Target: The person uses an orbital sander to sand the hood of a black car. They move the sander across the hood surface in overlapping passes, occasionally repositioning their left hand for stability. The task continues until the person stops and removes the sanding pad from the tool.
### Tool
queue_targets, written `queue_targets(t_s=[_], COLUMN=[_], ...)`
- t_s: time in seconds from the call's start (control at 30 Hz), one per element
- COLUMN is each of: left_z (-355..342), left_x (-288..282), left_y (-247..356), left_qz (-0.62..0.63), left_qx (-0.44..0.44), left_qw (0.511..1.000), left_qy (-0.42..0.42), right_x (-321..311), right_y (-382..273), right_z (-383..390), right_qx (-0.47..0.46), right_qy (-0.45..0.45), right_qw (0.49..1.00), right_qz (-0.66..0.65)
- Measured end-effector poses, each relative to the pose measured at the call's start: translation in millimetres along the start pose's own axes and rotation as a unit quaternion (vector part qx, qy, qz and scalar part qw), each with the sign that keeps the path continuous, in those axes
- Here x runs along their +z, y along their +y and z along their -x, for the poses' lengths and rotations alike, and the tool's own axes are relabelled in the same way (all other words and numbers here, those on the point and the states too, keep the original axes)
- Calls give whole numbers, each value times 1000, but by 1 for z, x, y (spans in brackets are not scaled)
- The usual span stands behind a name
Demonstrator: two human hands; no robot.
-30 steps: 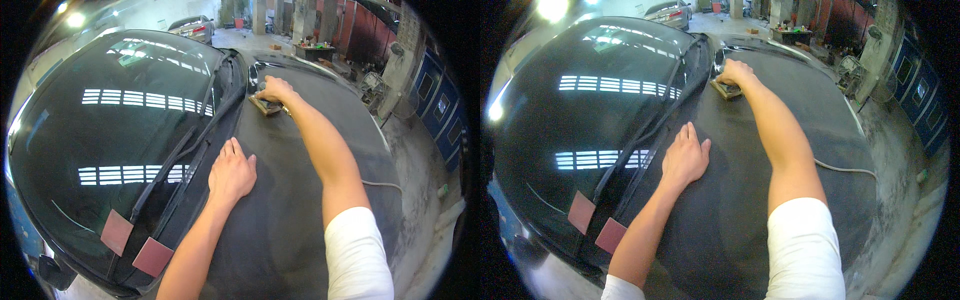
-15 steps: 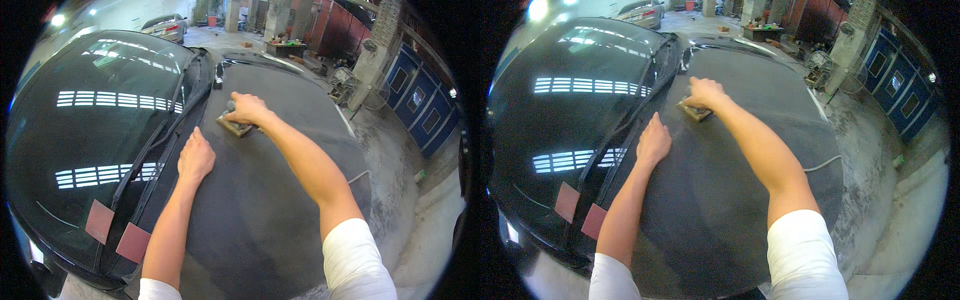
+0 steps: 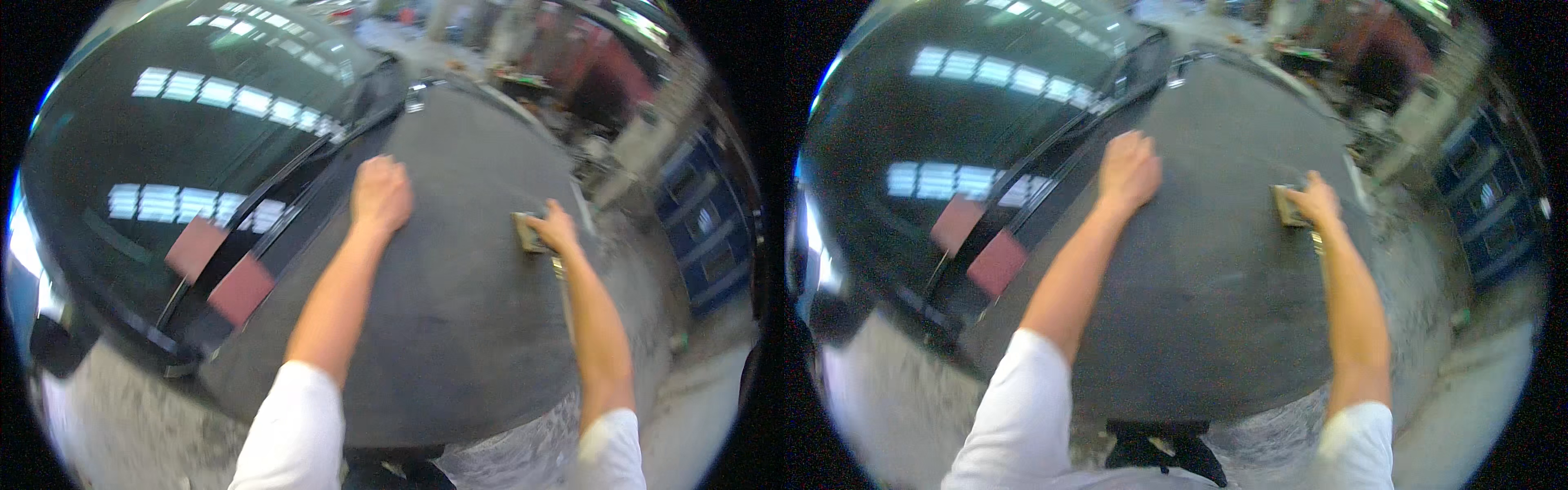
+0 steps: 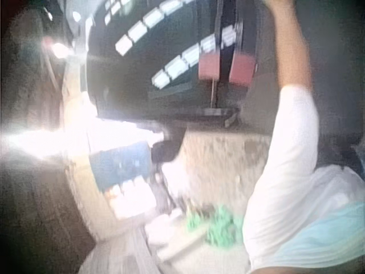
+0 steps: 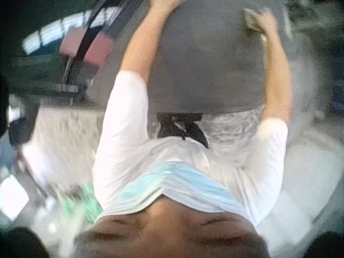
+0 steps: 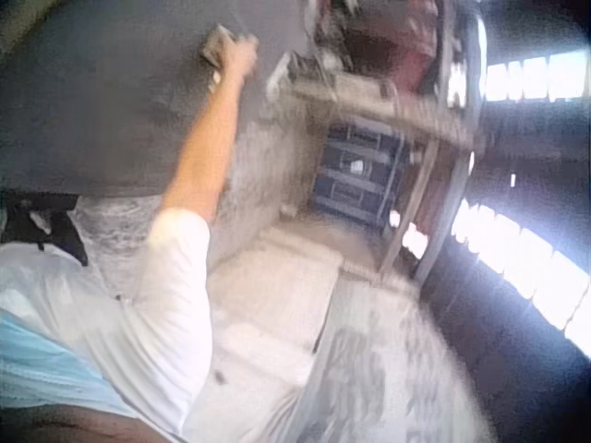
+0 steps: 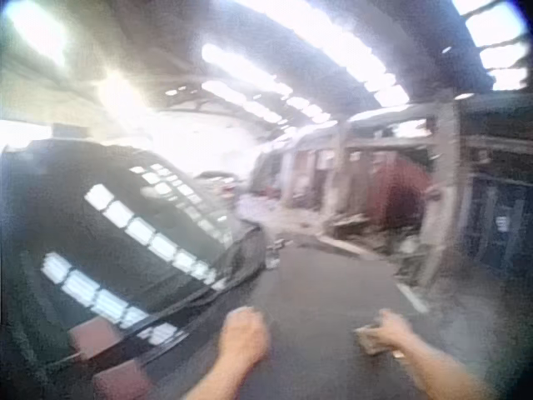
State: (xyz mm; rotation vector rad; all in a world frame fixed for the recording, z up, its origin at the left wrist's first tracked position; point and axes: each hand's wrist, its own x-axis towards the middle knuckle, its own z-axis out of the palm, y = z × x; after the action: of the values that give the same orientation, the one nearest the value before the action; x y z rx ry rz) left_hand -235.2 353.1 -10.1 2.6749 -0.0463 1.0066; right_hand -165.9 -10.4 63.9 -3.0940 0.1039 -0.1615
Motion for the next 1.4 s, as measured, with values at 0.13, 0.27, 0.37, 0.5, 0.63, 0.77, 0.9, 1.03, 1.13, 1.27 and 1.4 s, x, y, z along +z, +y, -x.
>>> queue_targets(t_s=[0.13, 0.27, 0.37, 0.5, 0.63, 0.77, 0.9, 1.03, 1.13, 1.27, 1.4], left_z=[33, 83, 97, 157, 169, 142, 123, 118, 114, 111, 109], left_x=[14, 10, -6, -5, 13, 35, 42, 43, 43, 43, 40], left_y=[56, 117, 133, 198, 251, 264, 257, 269, 274, 270, 271], left_qz=[-43, 1, -31, -90, -140, -155, -217, -244, -260, -262, -245], left_qx=[-26, -60, -121, -107, -144, -153, -160, -134, -134, -137, -147], left_qw=[999, 997, 983, 987, 975, 965, 954, 948, 945, 946, 952], left_qy=[4, -55, -131, -82, -94, -144, -131, -153, -147, -137, -111], right_x=[10, 17, 15, 31, 23, 13, 28, 37, 40, 56, 60], right_y=[-3, 1, 25, 117, 172, 151, 137, 196, 239, 295, 340], right_z=[51, 112, 110, 80, 66, 98, 132, 112, 66, -12, -77], right_qx=[-130, -213, -227, -152, -81, -159, -266, -251, -222, -165, -185], right_qy=[-6, 11, -2, 0, -24, -84, -50, -37, -36, -38, -34], right_qw=[989, 972, 967, 984, 991, 980, 947, 943, 952, 964, 957], right_qz=[-76, -101, -118, -95, -103, -87, -176, -215, -206, -204, -220])
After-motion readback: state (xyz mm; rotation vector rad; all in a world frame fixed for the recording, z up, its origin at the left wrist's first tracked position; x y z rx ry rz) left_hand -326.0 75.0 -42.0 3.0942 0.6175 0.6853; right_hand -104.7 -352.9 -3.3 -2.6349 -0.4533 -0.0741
